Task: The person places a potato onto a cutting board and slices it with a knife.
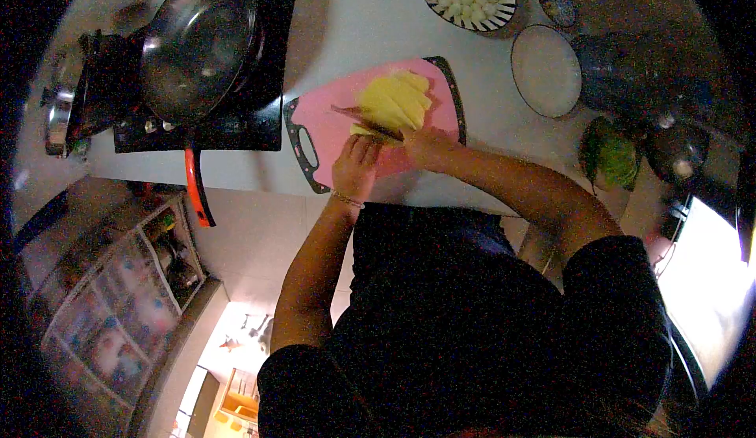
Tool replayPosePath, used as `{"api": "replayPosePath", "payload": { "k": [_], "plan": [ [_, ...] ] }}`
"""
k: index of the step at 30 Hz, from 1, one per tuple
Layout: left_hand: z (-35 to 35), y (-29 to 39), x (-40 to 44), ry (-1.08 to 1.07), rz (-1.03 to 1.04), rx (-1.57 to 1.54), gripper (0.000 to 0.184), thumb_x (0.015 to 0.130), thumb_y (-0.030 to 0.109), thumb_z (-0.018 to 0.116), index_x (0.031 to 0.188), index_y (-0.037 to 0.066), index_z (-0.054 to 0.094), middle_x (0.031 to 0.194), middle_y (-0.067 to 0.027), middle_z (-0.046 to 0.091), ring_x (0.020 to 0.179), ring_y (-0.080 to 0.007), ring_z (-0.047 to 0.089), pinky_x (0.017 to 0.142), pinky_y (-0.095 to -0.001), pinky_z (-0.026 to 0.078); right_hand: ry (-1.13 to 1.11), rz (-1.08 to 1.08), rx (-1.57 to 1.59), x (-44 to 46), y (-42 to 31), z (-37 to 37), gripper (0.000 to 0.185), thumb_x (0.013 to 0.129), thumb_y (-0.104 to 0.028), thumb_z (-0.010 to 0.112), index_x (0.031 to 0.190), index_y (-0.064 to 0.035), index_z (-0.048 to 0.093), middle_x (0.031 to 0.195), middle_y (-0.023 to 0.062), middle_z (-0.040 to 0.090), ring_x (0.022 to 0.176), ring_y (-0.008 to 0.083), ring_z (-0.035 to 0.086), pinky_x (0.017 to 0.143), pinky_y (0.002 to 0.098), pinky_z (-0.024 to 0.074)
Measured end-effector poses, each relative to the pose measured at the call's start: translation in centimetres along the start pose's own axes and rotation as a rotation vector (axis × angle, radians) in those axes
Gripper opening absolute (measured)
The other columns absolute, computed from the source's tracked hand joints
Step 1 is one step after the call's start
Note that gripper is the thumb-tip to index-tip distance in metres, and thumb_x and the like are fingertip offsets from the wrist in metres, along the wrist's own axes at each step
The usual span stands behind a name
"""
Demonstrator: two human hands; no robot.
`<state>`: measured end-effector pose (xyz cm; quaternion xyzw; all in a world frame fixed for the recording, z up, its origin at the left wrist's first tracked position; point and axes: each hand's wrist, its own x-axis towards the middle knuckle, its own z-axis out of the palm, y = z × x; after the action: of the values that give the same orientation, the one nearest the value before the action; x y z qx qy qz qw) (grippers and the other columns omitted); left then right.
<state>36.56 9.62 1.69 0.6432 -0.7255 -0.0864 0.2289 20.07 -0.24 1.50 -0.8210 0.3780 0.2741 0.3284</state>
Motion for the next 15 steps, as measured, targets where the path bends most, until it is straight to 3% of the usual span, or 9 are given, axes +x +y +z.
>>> {"api": "replayPosePath", "payload": {
  "k": [3, 6, 9, 15],
  "plan": [
    [0.5, -0.8, -0.3, 0.041, 0.034, -0.04, 0.026, 0.07, 0.009, 0.058, 0.096, 0.009, 0.061, 0.099, -0.0059, 0.059, 0.097, -0.0264, 0.056, 0.067, -0.0329, 0.054, 0.118, -0.011, 0.174, -2.6, -0.6, -3.9, 0.035, 0.089, -0.019, 0.04, 0.12, -0.0025, 0.043, 0.075, 0.0233, 0.061, 0.072, 0.039, 0.062, 0.059, 0.0499, 0.0486],
    [0.3, -0.9, -0.4, 0.065, 0.068, -0.008, 0.027, 0.071, 0.009, 0.058, 0.098, 0.009, 0.06, 0.1, -0.0069, 0.059, 0.097, -0.0267, 0.056, 0.068, -0.033, 0.054, 0.038, -0.064, 0.236, -2.8, -1.4, -4.0, 0.034, 0.088, -0.019, 0.04, 0.118, -0.0015, 0.043, 0.077, 0.0227, 0.061, 0.074, 0.0392, 0.062, 0.06, 0.0501, 0.0487],
    [-0.5, -0.5, -0.1, 0.023, 0.061, 0.018, 0.028, 0.072, 0.009, 0.058, 0.1, 0.008, 0.06, 0.102, -0.0086, 0.059, 0.098, -0.0279, 0.056, 0.069, -0.0332, 0.054, 0.064, -0.073, -0.065, -6.3, -3.0, -5.3, 0.034, 0.088, -0.016, 0.039, 0.119, -0.0018, 0.042, 0.081, 0.0218, 0.061, 0.074, 0.0389, 0.062, 0.061, 0.0491, 0.0493],
    [0.0, -0.1, -0.2, -0.001, -0.009, 0.057, 0.031, 0.074, 0.008, 0.058, 0.105, 0.006, 0.059, 0.103, -0.0112, 0.058, 0.098, -0.0299, 0.055, 0.066, -0.0344, 0.054, 0.171, -0.196, 0.053, -11.9, -1.9, -7.2, 0.029, 0.085, -0.009, 0.041, 0.112, 0.0003, 0.041, 0.078, 0.0222, 0.06, 0.073, 0.0389, 0.062, 0.061, 0.0485, 0.0498]
  ]
}}
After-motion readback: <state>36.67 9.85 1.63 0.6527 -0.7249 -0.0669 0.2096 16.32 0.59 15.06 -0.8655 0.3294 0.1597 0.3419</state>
